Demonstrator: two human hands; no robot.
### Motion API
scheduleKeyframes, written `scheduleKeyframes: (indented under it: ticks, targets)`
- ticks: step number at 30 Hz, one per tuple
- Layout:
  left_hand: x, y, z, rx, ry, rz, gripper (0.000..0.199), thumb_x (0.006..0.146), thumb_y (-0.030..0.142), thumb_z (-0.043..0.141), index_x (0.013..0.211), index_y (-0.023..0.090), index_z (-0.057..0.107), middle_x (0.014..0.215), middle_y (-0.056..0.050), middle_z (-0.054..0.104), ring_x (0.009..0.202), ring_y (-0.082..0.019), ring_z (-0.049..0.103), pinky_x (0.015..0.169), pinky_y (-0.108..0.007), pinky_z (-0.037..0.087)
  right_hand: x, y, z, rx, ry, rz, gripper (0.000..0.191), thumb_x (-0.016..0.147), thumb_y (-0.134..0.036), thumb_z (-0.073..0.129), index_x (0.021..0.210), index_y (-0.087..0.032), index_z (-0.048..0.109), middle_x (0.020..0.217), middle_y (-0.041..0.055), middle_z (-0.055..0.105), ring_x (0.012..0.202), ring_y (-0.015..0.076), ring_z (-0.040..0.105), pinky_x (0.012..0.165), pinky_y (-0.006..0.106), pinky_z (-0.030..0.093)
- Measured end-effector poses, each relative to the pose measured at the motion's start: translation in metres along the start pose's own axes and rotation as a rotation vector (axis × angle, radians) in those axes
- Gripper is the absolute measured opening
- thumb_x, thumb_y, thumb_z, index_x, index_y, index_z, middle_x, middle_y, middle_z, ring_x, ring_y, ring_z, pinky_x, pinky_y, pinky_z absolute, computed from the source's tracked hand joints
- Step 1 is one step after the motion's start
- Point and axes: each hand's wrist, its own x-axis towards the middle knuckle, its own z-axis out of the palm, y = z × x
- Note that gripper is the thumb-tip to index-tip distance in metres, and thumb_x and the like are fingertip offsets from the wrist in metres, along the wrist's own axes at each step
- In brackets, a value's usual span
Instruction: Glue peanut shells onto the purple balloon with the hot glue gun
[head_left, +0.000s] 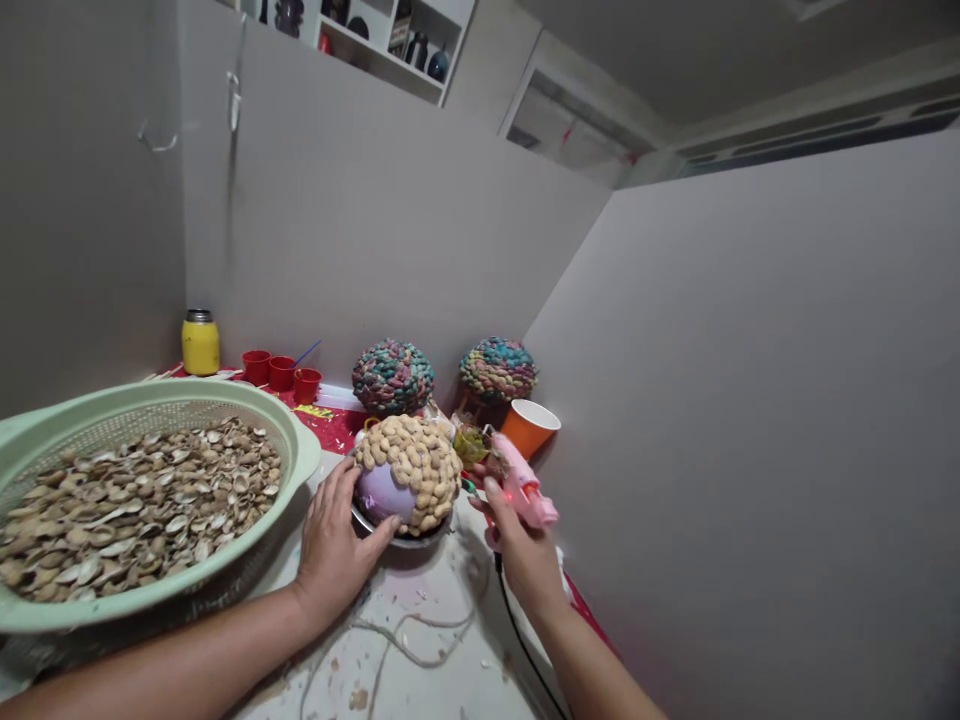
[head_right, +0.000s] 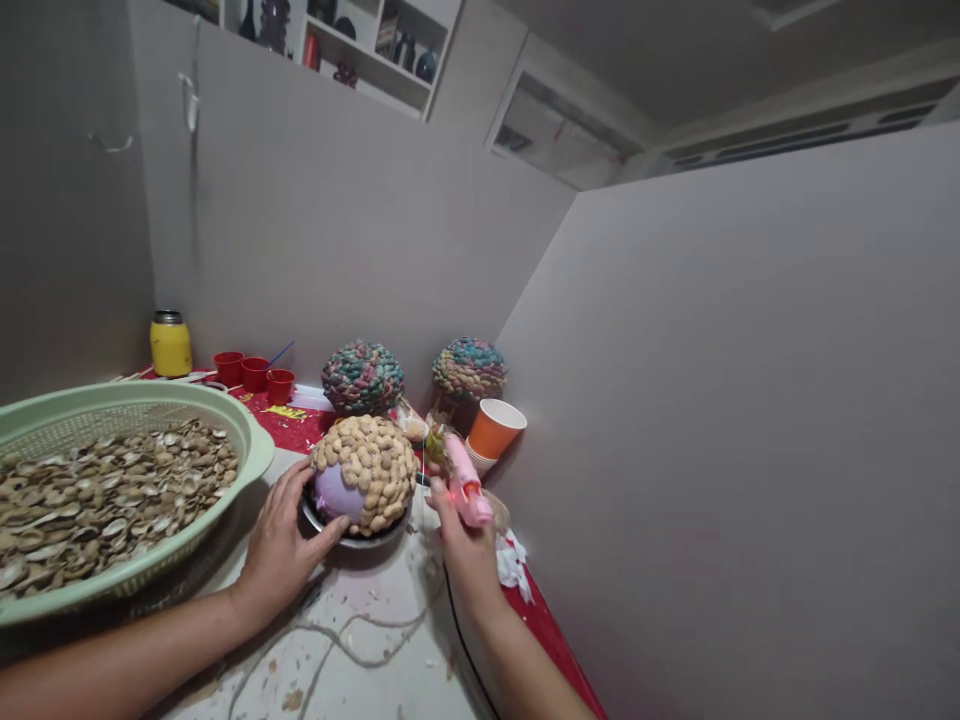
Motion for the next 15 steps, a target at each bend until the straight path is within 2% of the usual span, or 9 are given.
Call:
scheduleKeyframes:
  ticks: [3, 7, 15]
  targets:
    - [-0.001, 0.002, -0.001, -0.009, 0.013, 0.01, 0.053, 0.079, 0.032, 0.067, 0.124, 0.016, 0.046, 0.132, -0.019, 0.054, 0.124, -0.033, 0.051, 0.103, -0.053, 0.044, 0.016, 0.016, 0.015, 0.039, -0.034, 0.037, 0.052, 0.078, -0.061, 0.068, 0.106, -0.017, 0.069, 0.084, 0.0074, 0.069, 0.071, 0.0257, 0.066, 0.046, 0.026, 0.047]
    - [-0.002, 0.007, -0.002, -0.033, 0.021, -0.004, 0.051, 0.08, 0.033, 0.068, 0.124, 0.019, 0.045, 0.132, -0.017, 0.053, 0.124, -0.032, 0.05, 0.104, -0.053, 0.043, 0.025, 0.03, 0.021, 0.074, -0.052, 0.056, 0.05, 0.078, -0.059, 0.068, 0.106, -0.018, 0.07, 0.081, 0.005, 0.069, 0.076, 0.0258, 0.066, 0.056, 0.03, 0.053]
    - [-0.012, 0.014, -0.015, -0.071, -0.063, -0.046, 0.046, 0.084, 0.035, 0.062, 0.125, 0.02, 0.045, 0.134, -0.015, 0.051, 0.127, -0.031, 0.047, 0.107, -0.053, 0.039, 0.022, 0.024, 0.022, 0.13, -0.022, 0.115, 0.048, 0.075, -0.059, 0.07, 0.097, -0.015, 0.07, 0.077, 0.0044, 0.067, 0.077, 0.0242, 0.062, 0.058, 0.028, 0.052]
